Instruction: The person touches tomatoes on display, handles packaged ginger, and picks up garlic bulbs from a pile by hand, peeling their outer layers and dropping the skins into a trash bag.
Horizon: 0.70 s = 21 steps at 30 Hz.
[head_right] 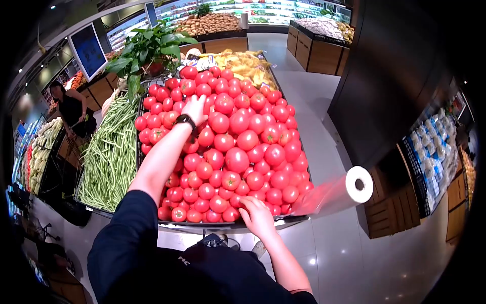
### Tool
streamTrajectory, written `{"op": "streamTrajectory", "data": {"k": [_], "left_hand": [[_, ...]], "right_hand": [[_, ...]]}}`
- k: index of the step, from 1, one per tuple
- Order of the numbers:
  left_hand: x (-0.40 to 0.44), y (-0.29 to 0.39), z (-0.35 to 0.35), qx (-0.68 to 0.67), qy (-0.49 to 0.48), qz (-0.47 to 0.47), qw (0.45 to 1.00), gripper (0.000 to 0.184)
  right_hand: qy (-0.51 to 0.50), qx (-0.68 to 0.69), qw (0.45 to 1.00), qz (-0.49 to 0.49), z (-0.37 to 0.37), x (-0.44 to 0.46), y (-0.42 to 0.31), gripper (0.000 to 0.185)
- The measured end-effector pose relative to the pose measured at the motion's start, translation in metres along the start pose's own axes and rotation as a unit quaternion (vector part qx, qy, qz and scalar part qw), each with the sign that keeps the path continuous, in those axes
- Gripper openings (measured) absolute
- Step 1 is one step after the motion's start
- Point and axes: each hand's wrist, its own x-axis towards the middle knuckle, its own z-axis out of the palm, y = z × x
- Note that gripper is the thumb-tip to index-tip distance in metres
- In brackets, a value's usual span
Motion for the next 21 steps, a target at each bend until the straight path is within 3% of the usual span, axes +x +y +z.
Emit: {"op": "streamTrajectory", "data": {"k": [2,4,6,8,12,14,16,18,19,21], "left_hand": [[-0.015,0.004,0.006,-0.128,0.107,-0.012,0.986,0.067],[-0.036,0.020,-0.017,-0.126,0.108,-0.009,0.986,0.066],[-0.048,0.013,-0.006,-0.039,0.152,0.024,0.987,0.063],[-0.052,0.009,0.006,-0.065,0.125,-0.038,0.989,0.060],[-0.051,0.000,0.003,-0.032,0.081,-0.027,0.996,0.057],[-0.060,0.000,0.015,-0.046,0.111,0.004,0.993,0.056],[-0.059,-0.010,0.030,-0.132,0.138,0.127,0.973,0.057],[-0.055,-0.008,0.019,-0.176,0.149,0.103,0.968,0.063],[-0.053,-0.010,0.027,-0.233,0.155,0.042,0.959,0.064],[-0.042,-0.010,0.029,-0.074,0.154,0.034,0.985,0.059]], "right_hand": [[0.030,-0.021,0.999,-0.010,-0.020,0.020,-0.005,0.033],[0.064,-0.041,0.997,-0.012,-0.031,0.044,-0.012,0.043],[0.097,-0.080,0.991,-0.042,-0.026,0.064,-0.011,0.050],[0.059,-0.154,0.986,-0.018,-0.017,0.074,-0.013,0.058],[0.035,-0.196,0.980,0.010,0.001,0.092,-0.016,0.061],[0.028,-0.204,0.978,0.032,0.013,0.091,-0.015,0.061],[0.066,-0.244,0.967,0.023,0.019,0.094,-0.021,0.062],[0.082,-0.239,0.967,0.037,0.020,0.108,-0.020,0.063],[0.107,-0.254,0.961,0.024,0.023,0.114,-0.018,0.062],[0.067,-0.261,0.960,0.072,0.014,0.133,-0.023,0.066]]}}
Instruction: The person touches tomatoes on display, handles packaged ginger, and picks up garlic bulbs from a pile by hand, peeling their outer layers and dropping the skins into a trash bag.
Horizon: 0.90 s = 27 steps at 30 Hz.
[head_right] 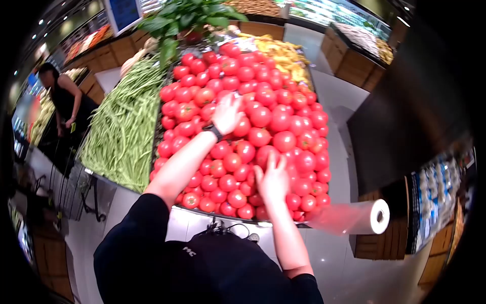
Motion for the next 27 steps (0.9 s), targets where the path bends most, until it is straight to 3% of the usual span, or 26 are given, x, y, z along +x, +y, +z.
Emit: {"op": "streamTrajectory", "data": {"k": [1,3,7,11,14,15,17,21,22,23,26,27], "left_hand": [[0.002,0.010,-0.009,-0.034,-0.073,-0.058,0.995,0.053],[-0.007,0.008,-0.006,-0.095,-0.038,0.012,0.995,0.043],[-0.023,-0.009,0.004,-0.144,-0.066,0.019,0.987,0.038],[-0.024,0.002,-0.043,-0.217,0.047,-0.023,0.975,0.035],[-0.036,0.012,-0.061,-0.234,0.114,0.004,0.966,0.028],[-0.066,0.012,-0.051,-0.257,0.087,-0.045,0.961,0.027],[-0.073,0.028,-0.060,-0.318,0.027,-0.054,0.946,0.024],[-0.103,0.075,-0.050,-0.320,-0.125,0.045,0.938,0.040],[-0.107,0.081,-0.044,-0.262,-0.140,0.073,0.952,0.053],[-0.107,0.086,-0.039,-0.212,-0.151,0.098,0.960,0.062],[-0.107,0.098,-0.026,-0.196,-0.148,0.122,0.962,0.067],[-0.104,0.100,-0.023,-0.190,-0.138,0.134,0.963,0.068]], "right_hand": [[-0.008,-0.012,1.000,0.014,0.004,0.005,0.001,0.068],[-0.005,-0.030,0.999,0.022,0.009,0.011,-0.001,0.069],[-0.056,-0.008,0.996,0.076,0.012,0.015,-0.005,0.063],[-0.018,0.044,0.997,0.067,0.006,0.025,0.002,0.065],[0.006,0.043,0.997,0.066,0.007,0.025,-0.001,0.068],[-0.006,0.099,0.991,0.091,0.017,0.007,0.000,0.065],[0.040,0.111,0.991,0.062,0.027,0.010,0.016,0.063],[0.049,0.205,0.975,0.069,0.024,0.005,0.022,0.055],[0.053,0.261,0.962,0.063,0.023,0.004,0.025,0.051],[0.070,0.285,0.955,0.050,0.021,0.004,0.030,0.036],[0.145,0.281,0.942,0.110,0.005,-0.009,0.046,0.018],[0.162,0.252,0.950,0.083,0.001,-0.015,0.054,0.019]]}}
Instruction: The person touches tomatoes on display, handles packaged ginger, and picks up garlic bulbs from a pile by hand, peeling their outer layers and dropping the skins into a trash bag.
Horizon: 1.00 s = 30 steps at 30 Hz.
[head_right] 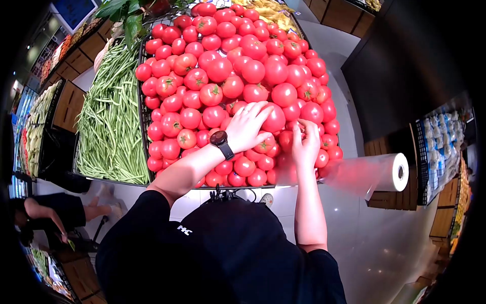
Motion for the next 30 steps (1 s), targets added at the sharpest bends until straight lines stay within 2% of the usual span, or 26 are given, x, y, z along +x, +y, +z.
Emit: {"op": "streamTrajectory", "data": {"k": [2,5,6,8,10,12,14,16,17,18,20,22,23,25,26,27,28,29,30], "left_hand": [[0.007,0.006,0.007,0.020,0.012,-0.019,1.000,0.068],[0.018,0.014,0.015,0.097,0.023,-0.014,0.995,0.067],[0.021,0.018,0.012,0.097,0.021,-0.012,0.995,0.067],[0.027,0.027,0.006,0.149,-0.029,-0.044,0.987,0.064],[0.024,0.023,0.008,0.114,-0.009,-0.037,0.993,0.060],[0.014,0.012,0.010,0.068,0.046,-0.007,0.997,0.057],[0.000,0.007,0.010,0.058,0.025,-0.012,0.998,0.060],[-0.007,0.002,0.011,0.088,0.010,-0.002,0.996,0.062],[-0.008,0.005,0.010,0.089,0.010,-0.003,0.996,0.062],[-0.006,0.009,0.009,0.089,0.016,-0.009,0.996,0.063],[-0.004,0.014,0.008,0.074,0.033,-0.021,0.996,0.062],[-0.003,0.020,0.005,0.052,0.054,-0.024,0.997,0.060],[-0.006,0.021,0.008,0.015,0.079,-0.023,0.996,0.058],[-0.012,0.035,-0.002,-0.130,0.072,0.002,0.989,0.057],[-0.013,0.042,-0.010,-0.258,-0.002,-0.015,0.966,0.063],[-0.016,0.043,-0.005,-0.338,-0.009,-0.030,0.941,0.066],[-0.017,0.041,-0.003,-0.416,-0.015,-0.044,0.908,0.070],[-0.017,0.039,-0.009,-0.374,0.020,-0.046,0.926,0.071],[-0.019,0.035,-0.017,-0.330,0.054,-0.048,0.941,0.072]], "right_hand": [[-0.017,-0.031,0.999,-0.010,-0.009,-0.014,0.002,0.019],[-0.105,-0.007,0.994,0.007,-0.008,-0.046,-0.014,0.023],[-0.097,-0.102,0.986,-0.086,0.002,-0.053,-0.014,0.036],[-0.101,-0.168,0.974,-0.114,0.014,-0.058,-0.028,0.057],[-0.153,-0.162,0.975,-0.020,0.030,-0.062,-0.030,0.069],[-0.127,-0.167,0.977,-0.037,0.040,-0.058,-0.027,0.066],[-0.130,-0.121,0.984,-0.007,0.036,-0.056,-0.023,0.068],[-0.127,-0.027,0.990,0.050,0.027,-0.063,-0.013,0.068],[-0.090,0.067,0.993,0.041,0.025,-0.069,0.000,0.067],[-0.079,0.210,0.971,0.088,0.021,-0.076,0.005,0.064],[-0.028,0.366,0.915,0.169,0.016,-0.079,0.009,0.055],[-0.008,0.435,0.860,0.265,0.009,-0.074,0.005,0.049],[0.003,0.452,0.856,0.253,0.010,-0.073,0.010,0.045],[-0.031,0.372,0.912,0.171,0.016,-0.064,0.012,0.043],[-0.034,0.556,0.799,0.227,0.010,-0.057,-0.012,0.043],[-0.086,0.537,0.817,0.191,0.012,-0.054,-0.021,0.047],[-0.072,0.506,0.840,0.184,0.017,-0.046,-0.033,0.048],[-0.117,0.372,0.915,0.104,0.015,-0.033,-0.029,0.050],[-0.155,0.228,0.961,0.018,0.012,-0.021,-0.023,0.051]]}}
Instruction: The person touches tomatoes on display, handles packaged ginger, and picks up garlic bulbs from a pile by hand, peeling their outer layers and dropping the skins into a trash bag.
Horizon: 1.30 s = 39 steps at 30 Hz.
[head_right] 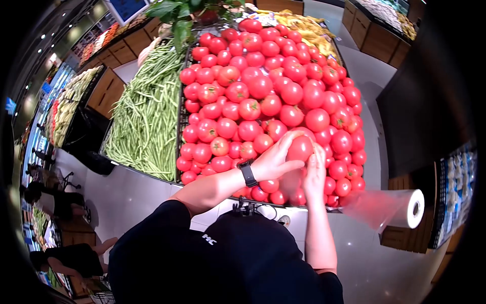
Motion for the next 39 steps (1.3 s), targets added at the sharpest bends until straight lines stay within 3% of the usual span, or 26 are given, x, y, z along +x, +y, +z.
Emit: {"op": "streamTrajectory", "data": {"k": [1,2,4,5,8,9,12,14,18,20,22,24,26,28,29,30,32,34,35,36,39], "left_hand": [[0.004,0.000,-0.012,0.020,0.033,-0.006,0.999,0.073],[0.009,-0.004,-0.030,0.074,0.075,-0.015,0.994,0.074],[0.036,-0.006,-0.082,0.178,0.150,-0.032,0.972,0.072],[0.053,-0.026,-0.102,0.331,0.219,-0.008,0.918,0.073],[0.111,-0.056,-0.169,0.344,0.194,-0.016,0.919,0.066],[0.126,-0.064,-0.177,0.339,0.149,-0.072,0.926,0.068],[0.151,-0.104,-0.179,0.397,0.057,-0.095,0.911,0.063],[0.155,-0.122,-0.174,0.380,0.043,-0.110,0.917,0.062],[0.167,-0.132,-0.177,0.390,-0.032,-0.139,0.910,0.061],[0.178,-0.143,-0.184,0.363,-0.011,-0.084,0.928,0.057],[0.192,-0.114,-0.198,0.343,0.085,-0.128,0.927,0.055],[0.203,-0.115,-0.212,0.473,0.220,-0.043,0.852,0.063],[0.221,-0.131,-0.226,0.514,0.196,-0.097,0.830,0.078],[0.239,-0.142,-0.245,0.512,0.006,-0.129,0.849,0.080],[0.245,-0.165,-0.250,0.512,0.002,-0.084,0.855,0.081],[0.244,-0.150,-0.243,0.525,-0.005,-0.134,0.840,0.078],[0.241,-0.137,-0.238,0.550,-0.002,-0.108,0.828,0.075],[0.232,-0.148,-0.232,0.471,0.113,-0.039,0.874,0.072],[0.231,-0.155,-0.229,0.413,0.177,-0.003,0.893,0.072],[0.229,-0.159,-0.227,0.351,0.241,0.033,0.904,0.072],[0.214,-0.147,-0.228,0.444,0.205,-0.053,0.871,0.074]], "right_hand": [[-0.014,-0.021,0.999,0.043,-0.001,0.005,-0.017,0.050],[0.025,-0.105,0.994,-0.029,0.001,0.008,-0.012,0.045],[0.012,-0.018,0.999,0.036,-0.002,0.008,0.000,0.042],[0.007,-0.009,0.999,0.045,-0.005,0.009,0.011,0.038],[0.012,-0.106,0.994,0.000,0.001,0.021,-0.005,0.031],[0.022,-0.110,0.994,-0.014,0.004,0.028,-0.006,0.029],[0.033,-0.147,0.987,-0.061,0.012,0.058,-0.022,0.027],[0.035,-0.141,0.989,-0.026,0.016,0.065,-0.019,0.026],[-0.048,-0.321,0.939,-0.113,0.021,0.039,-0.004,0.034],[-0.084,-0.411,0.894,-0.158,0.024,0.010,0.012,0.046],[-0.097,-0.425,0.887,-0.150,0.025,0.001,0.002,0.057],[-0.099,-0.418,0.893,-0.135,0.025,0.001,-0.002,0.062],[-0.059,-0.381,0.922,-0.047,0.023,-0.003,0.009,0.066],[-0.029,-0.386,0.920,-0.069,0.022,0.003,0.007,0.061],[0.016,-0.298,0.954,0.005,0.022,0.006,0.016,0.055],[0.062,-0.206,0.973,0.080,0.021,0.011,0.015,0.049],[0.032,-0.410,0.910,-0.044,0.012,0.025,0.000,0.025],[0.027,-0.432,0.894,-0.115,0.011,0.027,0.004,0.023],[0.006,-0.390,0.914,-0.113,0.012,0.023,0.001,0.026],[-0.051,-0.388,0.907,-0.155,0.010,0.019,0.002,0.042],[-0.128,-0.414,0.892,-0.127,0.004,0.002,-0.010,0.084]]}}
